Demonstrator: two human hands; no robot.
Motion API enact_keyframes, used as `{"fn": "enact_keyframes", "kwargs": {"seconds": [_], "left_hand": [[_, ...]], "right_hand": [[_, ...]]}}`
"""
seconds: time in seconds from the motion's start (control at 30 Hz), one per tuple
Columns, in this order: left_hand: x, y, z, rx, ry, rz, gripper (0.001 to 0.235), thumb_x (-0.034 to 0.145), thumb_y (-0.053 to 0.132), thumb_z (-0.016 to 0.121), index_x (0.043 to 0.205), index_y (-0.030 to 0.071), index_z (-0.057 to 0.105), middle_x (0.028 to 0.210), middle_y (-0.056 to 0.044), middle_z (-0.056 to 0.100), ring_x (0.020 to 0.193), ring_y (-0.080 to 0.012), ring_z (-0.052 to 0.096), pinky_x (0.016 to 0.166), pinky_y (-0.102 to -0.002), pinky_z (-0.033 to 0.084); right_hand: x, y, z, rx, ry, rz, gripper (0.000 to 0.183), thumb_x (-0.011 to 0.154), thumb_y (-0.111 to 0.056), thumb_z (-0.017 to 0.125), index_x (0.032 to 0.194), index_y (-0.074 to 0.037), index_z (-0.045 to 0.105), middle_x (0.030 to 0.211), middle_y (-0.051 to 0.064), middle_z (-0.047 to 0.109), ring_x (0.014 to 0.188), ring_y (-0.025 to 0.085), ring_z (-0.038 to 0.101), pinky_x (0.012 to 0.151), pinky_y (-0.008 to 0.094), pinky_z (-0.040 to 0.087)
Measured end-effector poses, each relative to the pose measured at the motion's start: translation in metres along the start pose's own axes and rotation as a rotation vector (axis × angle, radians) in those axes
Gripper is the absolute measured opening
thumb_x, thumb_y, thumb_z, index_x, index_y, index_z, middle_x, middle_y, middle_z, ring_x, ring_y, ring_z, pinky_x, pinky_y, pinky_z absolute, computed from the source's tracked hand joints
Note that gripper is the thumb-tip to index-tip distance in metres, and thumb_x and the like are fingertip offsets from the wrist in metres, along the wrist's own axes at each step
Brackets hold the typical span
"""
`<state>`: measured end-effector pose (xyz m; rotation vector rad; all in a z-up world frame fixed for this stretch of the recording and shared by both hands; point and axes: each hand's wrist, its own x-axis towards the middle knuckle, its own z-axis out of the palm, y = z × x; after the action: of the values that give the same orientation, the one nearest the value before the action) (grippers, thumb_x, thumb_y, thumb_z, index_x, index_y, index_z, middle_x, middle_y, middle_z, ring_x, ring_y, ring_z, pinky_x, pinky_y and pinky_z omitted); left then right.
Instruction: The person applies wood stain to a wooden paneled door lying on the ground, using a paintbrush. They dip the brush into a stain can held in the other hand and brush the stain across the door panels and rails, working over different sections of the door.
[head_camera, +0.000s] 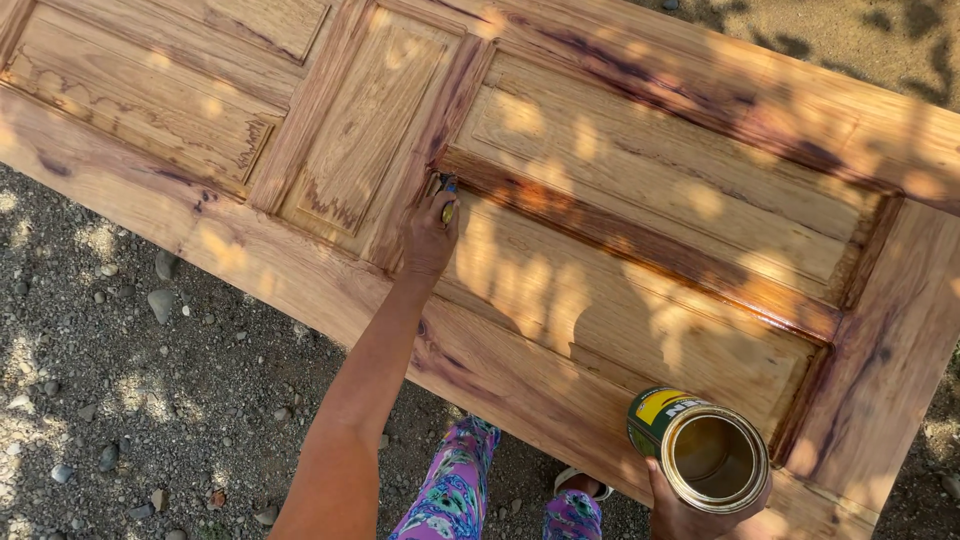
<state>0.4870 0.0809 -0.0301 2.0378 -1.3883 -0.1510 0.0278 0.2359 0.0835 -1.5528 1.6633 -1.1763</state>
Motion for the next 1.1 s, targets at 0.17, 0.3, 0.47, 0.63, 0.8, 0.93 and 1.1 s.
{"fn": "enact_keyframes", "kwargs": {"seconds": [0.17, 0.3, 0.47, 0.63, 0.8, 0.93, 1.1], "left_hand": [[-0.033, 0.0, 0.0, -0.094, -0.046, 0.232, 0.023, 0.096, 0.014, 0.073, 0.119, 0.012, 0.067, 0.125, -0.018, 0.071, 0.104, -0.0361, 0.073, 0.078, -0.042, 0.065], [-0.041, -0.033, -0.012, 0.11, -0.193, 0.537, 0.042, 0.091, 0.006, 0.071, 0.131, 0.014, 0.061, 0.143, -0.016, 0.062, 0.13, -0.0339, 0.063, 0.103, -0.043, 0.06], [-0.015, -0.065, -0.034, 0.291, -0.259, 0.496, 0.042, 0.088, 0.008, 0.073, 0.128, 0.012, 0.061, 0.143, -0.018, 0.061, 0.131, -0.0355, 0.059, 0.103, -0.046, 0.057], [-0.007, -0.017, -0.011, 0.597, -0.423, 0.473, 0.023, 0.094, 0.006, 0.07, 0.115, 0.004, 0.061, 0.108, -0.026, 0.066, 0.108, -0.0393, 0.068, 0.077, -0.046, 0.064], [-0.001, 0.015, 0.026, 0.708, -0.418, 0.381, 0.027, 0.088, 0.01, 0.075, 0.107, -0.003, 0.061, 0.094, -0.024, 0.065, 0.086, -0.0351, 0.072, 0.064, -0.043, 0.064], [0.003, 0.044, 0.047, 0.772, -0.522, 0.203, 0.03, 0.089, 0.015, 0.078, 0.106, -0.003, 0.061, 0.094, -0.027, 0.065, 0.078, -0.0344, 0.074, 0.057, -0.043, 0.064], [0.003, 0.022, 0.073, 0.726, -0.309, 0.341, 0.026, 0.09, 0.019, 0.074, 0.104, 0.002, 0.061, 0.094, -0.027, 0.065, 0.081, -0.0366, 0.073, 0.058, -0.042, 0.064]], "right_hand": [[0.002, 0.016, 0.0, -0.025, 0.032, -0.07, 0.126, 0.061, 0.002, 0.086, 0.163, -0.004, 0.012, 0.163, 0.024, 0.038, 0.15, 0.035, 0.048, 0.13, 0.05, 0.043], [0.003, 0.017, -0.002, -0.046, 0.007, -0.046, 0.127, 0.061, 0.001, 0.088, 0.164, -0.006, 0.013, 0.162, 0.024, 0.039, 0.145, 0.033, 0.049, 0.126, 0.048, 0.044], [0.001, 0.026, 0.005, -0.028, 0.049, -0.062, 0.129, 0.06, 0.0, 0.089, 0.165, -0.006, 0.014, 0.161, 0.024, 0.038, 0.148, 0.034, 0.048, 0.128, 0.048, 0.046], [-0.004, 0.015, 0.006, -0.041, -0.006, -0.001, 0.129, 0.066, -0.005, 0.09, 0.167, -0.004, 0.011, 0.161, 0.025, 0.039, 0.146, 0.034, 0.05, 0.126, 0.048, 0.047], [-0.006, 0.023, 0.004, -0.124, 0.043, -0.067, 0.13, 0.06, -0.003, 0.09, 0.164, -0.005, 0.014, 0.162, 0.026, 0.038, 0.149, 0.037, 0.048, 0.129, 0.052, 0.044], [-0.004, 0.02, -0.002, -0.042, 0.048, -0.077, 0.126, 0.064, -0.006, 0.09, 0.166, -0.005, 0.015, 0.161, 0.024, 0.039, 0.148, 0.035, 0.048, 0.128, 0.05, 0.044], [-0.002, 0.029, -0.006, 0.021, 0.061, -0.098, 0.125, 0.066, -0.011, 0.09, 0.166, -0.005, 0.015, 0.161, 0.022, 0.039, 0.148, 0.034, 0.049, 0.127, 0.048, 0.044]]}}
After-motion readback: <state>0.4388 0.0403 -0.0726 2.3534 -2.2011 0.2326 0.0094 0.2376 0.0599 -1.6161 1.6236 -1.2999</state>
